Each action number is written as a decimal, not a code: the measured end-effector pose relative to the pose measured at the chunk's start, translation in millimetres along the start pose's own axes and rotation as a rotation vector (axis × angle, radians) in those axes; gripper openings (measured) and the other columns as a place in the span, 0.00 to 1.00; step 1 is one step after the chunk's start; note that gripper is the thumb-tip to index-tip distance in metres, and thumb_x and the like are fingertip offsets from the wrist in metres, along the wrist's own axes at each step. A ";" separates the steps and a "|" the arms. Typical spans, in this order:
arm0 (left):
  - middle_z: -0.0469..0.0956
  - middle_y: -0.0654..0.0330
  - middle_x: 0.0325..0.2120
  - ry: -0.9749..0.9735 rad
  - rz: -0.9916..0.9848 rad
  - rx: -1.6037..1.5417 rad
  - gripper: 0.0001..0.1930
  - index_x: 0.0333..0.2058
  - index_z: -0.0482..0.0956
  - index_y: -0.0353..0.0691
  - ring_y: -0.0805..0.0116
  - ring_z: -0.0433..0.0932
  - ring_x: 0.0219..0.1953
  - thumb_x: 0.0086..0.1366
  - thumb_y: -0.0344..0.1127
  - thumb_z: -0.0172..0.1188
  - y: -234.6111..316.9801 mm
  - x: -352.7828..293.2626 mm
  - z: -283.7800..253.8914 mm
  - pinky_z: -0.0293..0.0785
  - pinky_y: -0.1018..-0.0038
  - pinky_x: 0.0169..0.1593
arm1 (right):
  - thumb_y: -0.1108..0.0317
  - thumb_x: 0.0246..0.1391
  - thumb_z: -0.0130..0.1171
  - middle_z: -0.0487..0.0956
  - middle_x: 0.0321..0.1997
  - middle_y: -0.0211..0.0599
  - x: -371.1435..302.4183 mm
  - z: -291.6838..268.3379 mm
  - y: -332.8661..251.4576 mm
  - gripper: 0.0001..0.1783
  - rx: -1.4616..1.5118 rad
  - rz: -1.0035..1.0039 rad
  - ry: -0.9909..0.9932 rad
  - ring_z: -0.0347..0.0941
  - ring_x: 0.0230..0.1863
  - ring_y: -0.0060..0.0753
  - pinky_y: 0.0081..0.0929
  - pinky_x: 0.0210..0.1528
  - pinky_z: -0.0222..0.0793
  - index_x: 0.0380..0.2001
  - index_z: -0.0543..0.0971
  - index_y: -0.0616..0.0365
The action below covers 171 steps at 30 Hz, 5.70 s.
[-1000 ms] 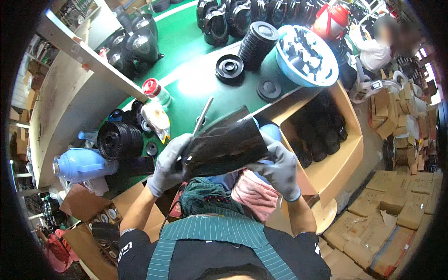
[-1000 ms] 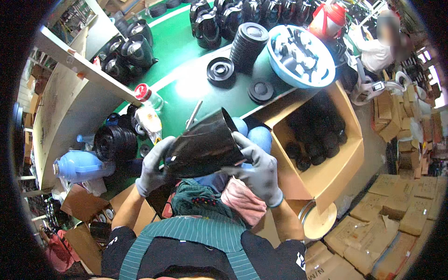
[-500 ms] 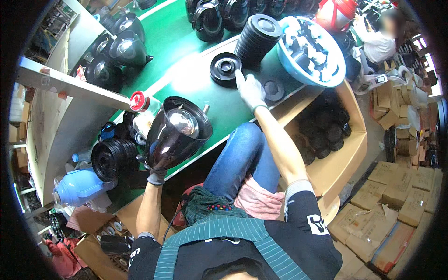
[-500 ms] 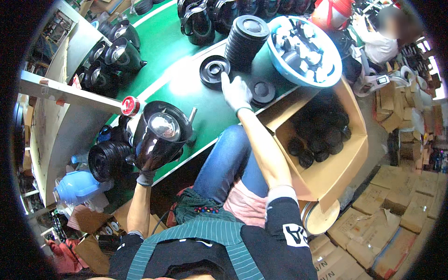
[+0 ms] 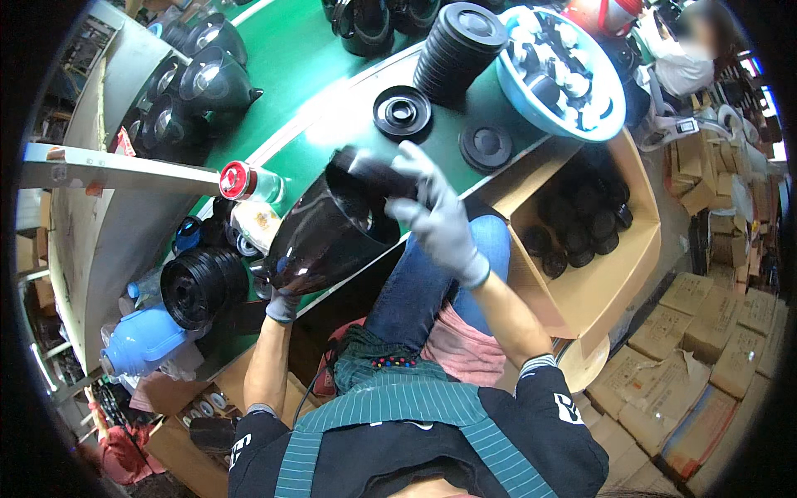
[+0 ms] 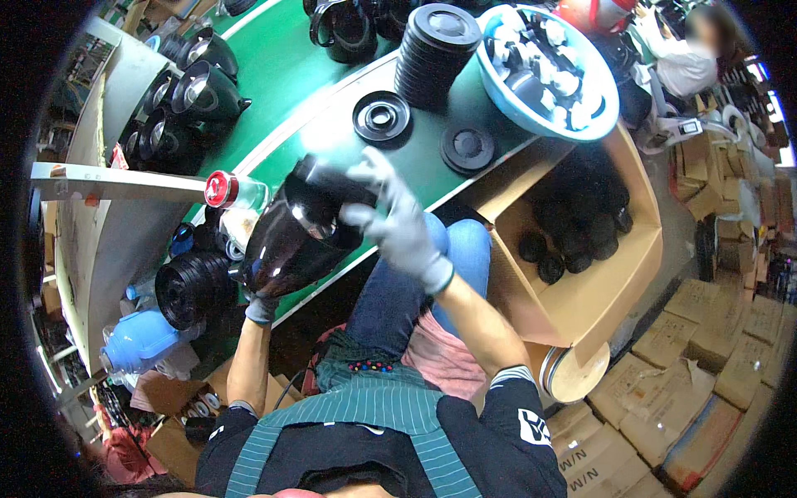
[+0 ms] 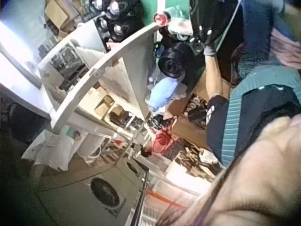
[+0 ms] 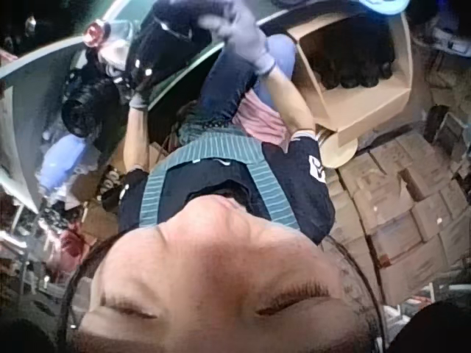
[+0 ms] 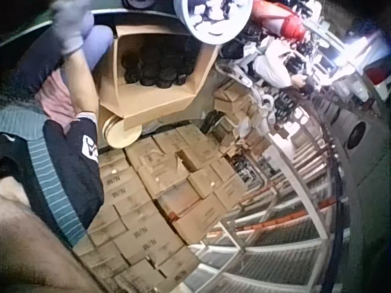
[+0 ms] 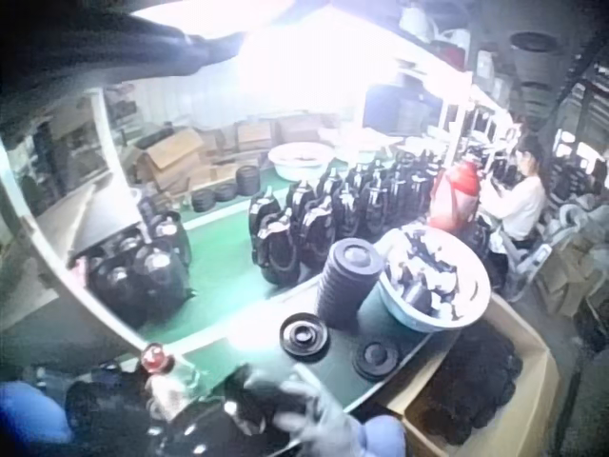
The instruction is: The person repeatedly picks up black cylindrical parts and circular lids from a table and a cardboard box, then uses a metal rod to press the lids onto the cylinders. The person places the assembled units into a cardboard box with dividers.
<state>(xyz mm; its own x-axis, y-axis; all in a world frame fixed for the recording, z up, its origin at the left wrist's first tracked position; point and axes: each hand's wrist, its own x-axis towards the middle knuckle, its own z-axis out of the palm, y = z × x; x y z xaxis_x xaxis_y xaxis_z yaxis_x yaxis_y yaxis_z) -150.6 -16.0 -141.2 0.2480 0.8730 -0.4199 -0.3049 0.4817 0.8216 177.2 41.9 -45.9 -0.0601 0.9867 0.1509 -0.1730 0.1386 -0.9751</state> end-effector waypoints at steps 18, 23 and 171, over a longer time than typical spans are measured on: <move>0.87 0.54 0.50 -0.321 -0.101 0.145 0.19 0.55 0.83 0.34 0.59 0.87 0.51 0.67 0.32 0.68 17.1 -30.5 47.9 0.82 0.64 0.59 | 0.66 0.40 0.88 0.68 0.79 0.62 -143.1 -32.8 -66.7 0.29 -0.004 -0.347 -0.036 0.62 0.81 0.58 0.47 0.79 0.58 0.44 0.82 0.58; 0.87 0.54 0.50 -0.350 -0.065 0.208 0.19 0.54 0.84 0.34 0.58 0.87 0.51 0.66 0.32 0.68 26.3 -33.3 58.8 0.81 0.64 0.59 | 0.65 0.34 0.90 0.69 0.77 0.55 -159.2 -35.8 -76.8 0.33 0.020 -0.271 0.009 0.65 0.78 0.52 0.46 0.78 0.60 0.46 0.83 0.56; 0.86 0.50 0.28 -0.750 0.511 1.037 0.17 0.46 0.87 0.40 0.51 0.87 0.30 0.79 0.44 0.52 40.7 -45.0 248.1 0.82 0.60 0.38 | 0.63 0.72 0.57 0.73 0.14 0.28 -257.4 -2.1 -72.9 0.09 -1.685 -0.054 0.174 0.74 0.11 0.35 0.38 0.13 0.65 0.41 0.82 0.53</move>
<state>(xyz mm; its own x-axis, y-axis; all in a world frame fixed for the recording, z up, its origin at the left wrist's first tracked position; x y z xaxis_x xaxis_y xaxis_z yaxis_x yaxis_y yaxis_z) 54.0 -54.5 6.8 0.8496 0.5253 0.0471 0.2253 -0.4422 0.8681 207.3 -222.0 -14.0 0.0311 0.9593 0.2807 0.9979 -0.0137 -0.0639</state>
